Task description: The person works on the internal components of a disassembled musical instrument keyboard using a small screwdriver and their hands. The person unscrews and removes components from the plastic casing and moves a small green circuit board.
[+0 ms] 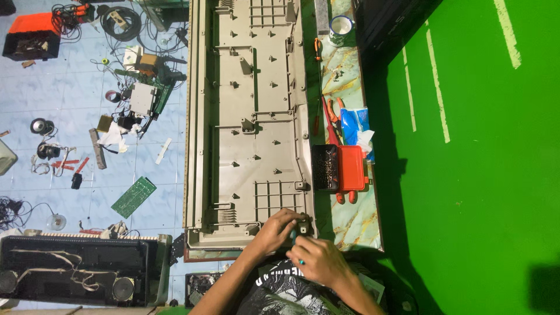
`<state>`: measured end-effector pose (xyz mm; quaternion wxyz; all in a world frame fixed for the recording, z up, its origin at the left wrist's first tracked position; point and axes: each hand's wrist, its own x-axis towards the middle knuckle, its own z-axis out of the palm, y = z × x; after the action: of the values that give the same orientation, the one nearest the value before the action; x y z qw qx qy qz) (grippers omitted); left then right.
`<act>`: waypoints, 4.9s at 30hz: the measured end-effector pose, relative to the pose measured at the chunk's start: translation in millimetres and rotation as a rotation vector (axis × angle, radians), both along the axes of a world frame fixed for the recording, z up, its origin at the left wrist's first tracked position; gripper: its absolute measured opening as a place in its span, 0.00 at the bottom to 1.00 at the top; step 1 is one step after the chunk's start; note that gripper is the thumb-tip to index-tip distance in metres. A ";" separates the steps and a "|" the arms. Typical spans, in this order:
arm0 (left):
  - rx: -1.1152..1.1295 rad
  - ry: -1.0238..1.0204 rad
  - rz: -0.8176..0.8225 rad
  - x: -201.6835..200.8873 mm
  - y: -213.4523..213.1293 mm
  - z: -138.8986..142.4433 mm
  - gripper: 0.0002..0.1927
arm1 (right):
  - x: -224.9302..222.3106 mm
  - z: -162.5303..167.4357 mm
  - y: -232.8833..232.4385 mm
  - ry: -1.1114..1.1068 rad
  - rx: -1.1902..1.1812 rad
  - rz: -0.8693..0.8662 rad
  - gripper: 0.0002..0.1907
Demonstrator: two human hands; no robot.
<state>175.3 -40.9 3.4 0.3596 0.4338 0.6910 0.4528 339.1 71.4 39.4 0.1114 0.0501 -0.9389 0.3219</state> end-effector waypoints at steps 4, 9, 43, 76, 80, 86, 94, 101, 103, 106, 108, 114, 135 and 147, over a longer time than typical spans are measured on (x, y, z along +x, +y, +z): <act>-0.071 0.007 0.037 -4.2 2.6 -3.6 0.15 | 2.2 10.5 10.9 -0.001 0.033 -0.127 0.11; -0.132 -0.173 0.130 -3.3 5.5 -1.0 0.17 | -4.3 39.3 7.1 -0.096 -0.015 -0.217 0.07; -0.062 0.052 0.155 3.3 -5.5 7.2 0.14 | -3.7 12.0 31.3 -0.828 0.023 -0.543 0.18; -0.042 0.058 -0.022 -4.9 -2.8 13.0 0.13 | -30.0 13.3 84.7 -0.776 0.017 -0.190 0.15; -0.036 0.046 -0.064 -6.2 -0.7 11.2 0.13 | -42.9 14.5 75.1 -0.769 -0.010 -0.147 0.17; -0.048 0.013 -0.074 -3.9 -2.1 10.8 0.13 | -41.9 9.9 85.3 -0.693 0.047 -0.169 0.21; -0.058 0.009 -0.054 -5.7 0.8 12.2 0.14 | -45.5 4.5 78.4 -0.649 0.035 -0.206 0.22; -0.040 -0.004 -0.058 -3.8 1.8 11.6 0.14 | -36.6 6.4 83.5 -0.722 0.047 -0.325 0.23; -0.026 0.003 -0.062 -4.8 1.4 11.0 0.13 | -36.4 4.3 83.3 -0.705 0.062 -0.337 0.23; -0.030 0.011 -0.072 -5.2 2.4 10.9 0.13 | -40.7 -2.3 68.6 -0.709 0.031 -0.326 0.23; -0.022 0.002 -0.068 -5.5 3.1 11.3 0.13 | -40.2 -5.0 58.9 -0.633 0.011 -0.326 0.23; -0.030 -0.002 -0.068 -6.5 2.7 10.9 0.14 | -27.4 -1.4 83.3 -0.718 0.111 -0.407 0.24; -0.070 -0.030 -0.061 -8.4 2.4 2.5 0.15 | -32.7 -5.5 59.7 -0.768 -0.196 -0.418 0.22; -0.059 0.015 -0.079 -5.2 8.5 4.6 0.21 | -21.3 -5.5 39.0 -0.869 -0.069 -0.426 0.11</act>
<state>170.2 -32.4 8.0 0.3847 0.4533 0.6891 0.4144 317.8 110.4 33.9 -0.2259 -0.2859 -0.8768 0.3139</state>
